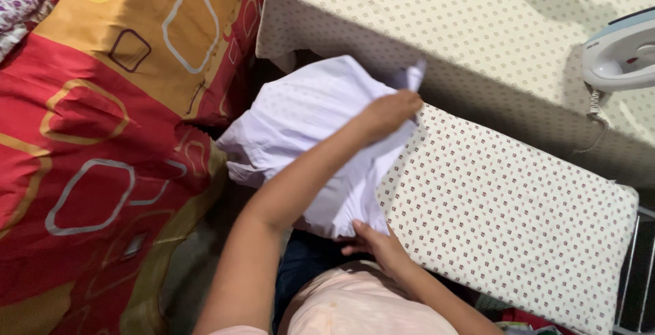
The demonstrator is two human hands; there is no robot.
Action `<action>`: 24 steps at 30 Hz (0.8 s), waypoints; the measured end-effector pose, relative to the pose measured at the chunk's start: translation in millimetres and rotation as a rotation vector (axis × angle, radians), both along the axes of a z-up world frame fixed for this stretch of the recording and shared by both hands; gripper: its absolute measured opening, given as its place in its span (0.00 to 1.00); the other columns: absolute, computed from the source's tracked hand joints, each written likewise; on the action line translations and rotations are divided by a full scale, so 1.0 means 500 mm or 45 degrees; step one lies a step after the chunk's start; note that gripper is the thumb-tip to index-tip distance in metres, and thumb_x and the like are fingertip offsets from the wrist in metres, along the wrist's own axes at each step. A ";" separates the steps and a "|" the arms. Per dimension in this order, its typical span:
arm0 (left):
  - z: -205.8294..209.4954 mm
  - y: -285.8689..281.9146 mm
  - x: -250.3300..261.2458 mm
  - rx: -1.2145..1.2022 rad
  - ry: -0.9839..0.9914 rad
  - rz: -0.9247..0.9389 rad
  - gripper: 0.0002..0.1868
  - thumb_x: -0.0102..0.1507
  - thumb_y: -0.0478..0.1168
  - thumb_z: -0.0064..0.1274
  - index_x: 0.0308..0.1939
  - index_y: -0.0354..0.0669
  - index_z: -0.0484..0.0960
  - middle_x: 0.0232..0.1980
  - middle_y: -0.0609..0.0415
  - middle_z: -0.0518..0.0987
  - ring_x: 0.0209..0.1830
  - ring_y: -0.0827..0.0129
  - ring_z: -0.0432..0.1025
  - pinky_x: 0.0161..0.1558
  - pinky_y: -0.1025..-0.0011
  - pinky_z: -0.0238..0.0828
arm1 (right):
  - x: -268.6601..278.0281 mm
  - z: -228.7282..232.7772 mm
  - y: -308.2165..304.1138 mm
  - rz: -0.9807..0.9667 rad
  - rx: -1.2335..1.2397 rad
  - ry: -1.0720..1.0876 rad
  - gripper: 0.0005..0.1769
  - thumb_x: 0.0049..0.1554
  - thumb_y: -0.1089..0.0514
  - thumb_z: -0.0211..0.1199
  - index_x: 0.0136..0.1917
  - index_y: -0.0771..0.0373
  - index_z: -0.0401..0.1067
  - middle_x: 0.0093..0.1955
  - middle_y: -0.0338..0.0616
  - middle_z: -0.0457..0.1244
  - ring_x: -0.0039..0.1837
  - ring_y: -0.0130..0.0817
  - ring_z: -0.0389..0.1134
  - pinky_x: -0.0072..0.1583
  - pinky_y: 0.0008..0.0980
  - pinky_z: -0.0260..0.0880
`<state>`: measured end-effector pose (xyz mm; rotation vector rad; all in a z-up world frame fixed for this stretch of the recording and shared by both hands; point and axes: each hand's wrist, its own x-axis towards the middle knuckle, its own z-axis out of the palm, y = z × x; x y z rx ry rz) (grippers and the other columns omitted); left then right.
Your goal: The person irons a light purple shirt on an ironing board, repeatedly smoothing the fabric with an electric iron. The person adjusts the shirt's position and folds sections while ironing different areas.
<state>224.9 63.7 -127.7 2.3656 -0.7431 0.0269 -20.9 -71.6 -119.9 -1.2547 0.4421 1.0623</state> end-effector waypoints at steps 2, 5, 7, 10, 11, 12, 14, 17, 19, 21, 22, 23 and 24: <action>0.006 -0.048 -0.021 -0.061 -0.096 -0.120 0.08 0.64 0.36 0.52 0.46 0.39 0.77 0.52 0.47 0.77 0.57 0.54 0.71 0.53 0.60 0.74 | -0.022 0.037 -0.030 0.095 -0.032 -0.068 0.25 0.59 0.45 0.58 0.59 0.68 0.72 0.50 0.58 0.73 0.43 0.39 0.71 0.50 0.36 0.74; 0.011 -0.096 -0.052 0.144 -0.308 -0.155 0.10 0.63 0.34 0.51 0.49 0.41 0.77 0.56 0.50 0.76 0.59 0.58 0.71 0.61 0.63 0.72 | -0.038 0.051 -0.053 0.103 0.015 0.110 0.27 0.61 0.44 0.56 0.58 0.73 0.72 0.48 0.59 0.72 0.44 0.39 0.72 0.50 0.36 0.75; 0.021 -0.098 -0.076 -0.001 -0.421 -0.066 0.11 0.62 0.34 0.51 0.49 0.42 0.78 0.61 0.47 0.75 0.58 0.56 0.71 0.63 0.58 0.68 | -0.039 0.043 -0.072 0.113 0.068 0.133 0.27 0.61 0.45 0.55 0.56 0.74 0.72 0.49 0.57 0.73 0.46 0.38 0.74 0.50 0.36 0.74; 0.051 -0.085 -0.095 -0.198 -0.255 0.087 0.13 0.67 0.34 0.48 0.55 0.44 0.79 0.64 0.48 0.76 0.59 0.54 0.70 0.65 0.58 0.65 | -0.040 0.021 -0.094 0.225 0.131 0.173 0.29 0.63 0.44 0.54 0.53 0.77 0.74 0.48 0.57 0.72 0.47 0.37 0.74 0.53 0.34 0.75; 0.055 -0.068 -0.106 -0.257 -0.138 0.143 0.14 0.70 0.35 0.47 0.59 0.46 0.79 0.65 0.49 0.77 0.59 0.53 0.70 0.66 0.59 0.64 | -0.043 0.015 -0.101 0.281 0.152 0.193 0.31 0.65 0.43 0.54 0.53 0.78 0.76 0.47 0.57 0.72 0.47 0.36 0.73 0.54 0.33 0.75; 0.055 -0.033 -0.116 -0.398 -0.250 0.255 0.17 0.67 0.33 0.47 0.60 0.43 0.79 0.66 0.44 0.75 0.63 0.52 0.69 0.67 0.58 0.63 | -0.040 0.015 -0.112 0.452 0.116 0.003 0.28 0.64 0.44 0.55 0.53 0.75 0.76 0.47 0.54 0.72 0.48 0.35 0.74 0.54 0.31 0.75; 0.050 0.077 -0.140 -0.463 -0.412 0.476 0.19 0.65 0.32 0.48 0.60 0.39 0.78 0.66 0.41 0.76 0.67 0.50 0.68 0.69 0.57 0.63 | -0.019 0.028 -0.132 0.791 0.046 -0.388 0.22 0.63 0.46 0.57 0.53 0.69 0.76 0.48 0.49 0.73 0.50 0.31 0.75 0.54 0.29 0.77; 0.058 0.271 -0.221 -0.322 -0.501 0.809 0.13 0.67 0.31 0.46 0.55 0.37 0.80 0.60 0.43 0.79 0.64 0.49 0.72 0.69 0.56 0.64 | 0.020 0.085 -0.163 1.339 -0.700 -0.697 0.21 0.64 0.46 0.63 0.46 0.68 0.79 0.37 0.53 0.71 0.40 0.39 0.71 0.46 0.31 0.72; 0.082 0.365 -0.300 -0.241 -0.394 0.994 0.13 0.64 0.34 0.50 0.52 0.39 0.81 0.55 0.43 0.81 0.57 0.48 0.74 0.61 0.54 0.68 | 0.026 0.131 -0.170 1.020 -0.691 -0.953 0.11 0.58 0.52 0.68 0.49 0.60 0.79 0.42 0.46 0.73 0.40 0.34 0.73 0.43 0.30 0.74; 0.105 0.400 -0.379 -0.011 -0.056 1.259 0.14 0.64 0.42 0.55 0.52 0.41 0.80 0.52 0.43 0.81 0.53 0.46 0.74 0.52 0.53 0.70 | 0.035 0.161 -0.163 0.868 -0.724 -1.389 0.18 0.51 0.59 0.69 0.56 0.56 0.77 0.52 0.47 0.70 0.43 0.33 0.73 0.42 0.31 0.75; 0.111 0.398 -0.405 0.001 0.122 1.302 0.16 0.66 0.45 0.55 0.54 0.43 0.79 0.51 0.43 0.81 0.52 0.46 0.74 0.52 0.53 0.70 | 0.042 0.167 -0.155 0.871 -0.760 -1.704 0.26 0.48 0.63 0.67 0.61 0.56 0.75 0.59 0.51 0.66 0.46 0.34 0.71 0.43 0.32 0.74; 0.114 0.395 -0.427 0.013 0.301 1.338 0.19 0.67 0.48 0.56 0.57 0.45 0.77 0.50 0.44 0.82 0.52 0.47 0.75 0.53 0.53 0.70 | 0.047 0.169 -0.148 0.867 -0.790 -2.020 0.35 0.44 0.66 0.66 0.67 0.56 0.73 0.66 0.55 0.62 0.49 0.36 0.69 0.43 0.33 0.73; 0.115 0.392 -0.448 0.024 0.481 1.371 0.21 0.68 0.51 0.56 0.60 0.47 0.76 0.50 0.44 0.82 0.51 0.48 0.76 0.53 0.53 0.70 | 0.055 0.163 -0.135 0.913 -0.797 -2.109 0.35 0.45 0.67 0.66 0.66 0.53 0.74 0.70 0.56 0.59 0.49 0.36 0.69 0.42 0.32 0.73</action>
